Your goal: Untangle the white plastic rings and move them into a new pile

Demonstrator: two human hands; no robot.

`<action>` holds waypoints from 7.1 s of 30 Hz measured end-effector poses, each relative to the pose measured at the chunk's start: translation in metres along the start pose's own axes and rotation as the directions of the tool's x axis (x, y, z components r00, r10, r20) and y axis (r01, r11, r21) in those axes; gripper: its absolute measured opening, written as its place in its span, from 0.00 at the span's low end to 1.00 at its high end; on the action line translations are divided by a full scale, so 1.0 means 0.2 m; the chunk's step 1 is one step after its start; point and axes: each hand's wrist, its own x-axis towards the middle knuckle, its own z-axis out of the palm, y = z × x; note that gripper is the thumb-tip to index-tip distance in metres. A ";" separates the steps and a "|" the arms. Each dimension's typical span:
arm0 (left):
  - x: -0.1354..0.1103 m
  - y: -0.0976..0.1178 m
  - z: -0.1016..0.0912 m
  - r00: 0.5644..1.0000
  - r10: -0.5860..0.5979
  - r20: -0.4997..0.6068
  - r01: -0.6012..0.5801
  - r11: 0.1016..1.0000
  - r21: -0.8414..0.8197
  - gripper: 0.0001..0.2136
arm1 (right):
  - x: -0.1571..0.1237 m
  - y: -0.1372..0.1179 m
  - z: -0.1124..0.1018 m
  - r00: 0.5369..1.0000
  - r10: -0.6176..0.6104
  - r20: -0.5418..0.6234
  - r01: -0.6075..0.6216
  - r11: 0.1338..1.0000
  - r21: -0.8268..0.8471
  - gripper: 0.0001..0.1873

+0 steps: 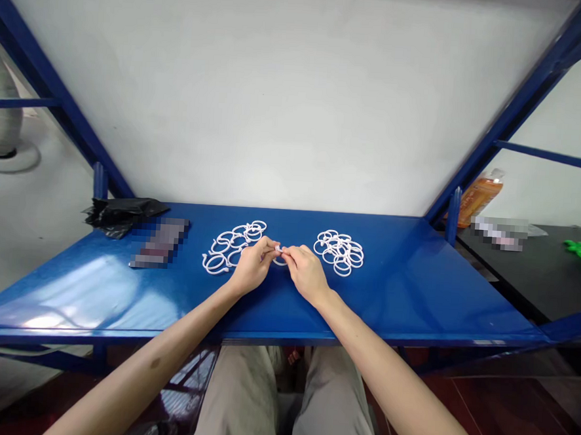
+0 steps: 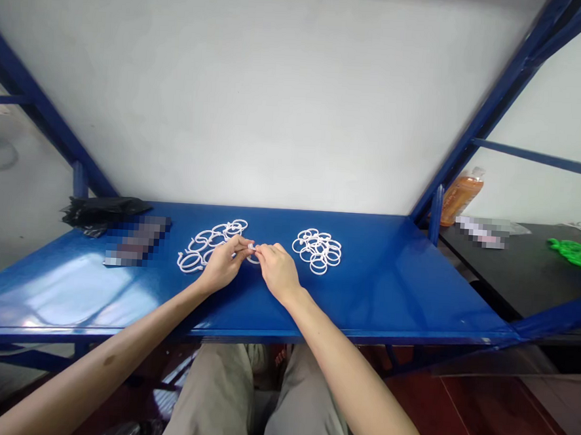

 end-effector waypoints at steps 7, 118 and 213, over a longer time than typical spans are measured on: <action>-0.01 -0.04 -0.01 0.993 0.075 0.089 -0.088 0.984 0.156 0.02 | -0.02 0.01 -0.02 0.992 -0.106 0.065 0.114 0.984 -0.136 0.15; 0.02 -0.07 -0.17 0.996 -0.078 -0.053 0.091 0.630 0.771 0.10 | -0.10 0.45 -0.34 0.895 0.306 -0.324 -0.410 0.850 -0.330 0.07; -0.01 -0.03 -0.24 0.966 -0.014 0.259 -0.193 0.629 0.753 0.19 | -0.18 0.48 -0.44 0.931 0.269 -0.249 -0.334 0.901 -0.276 0.11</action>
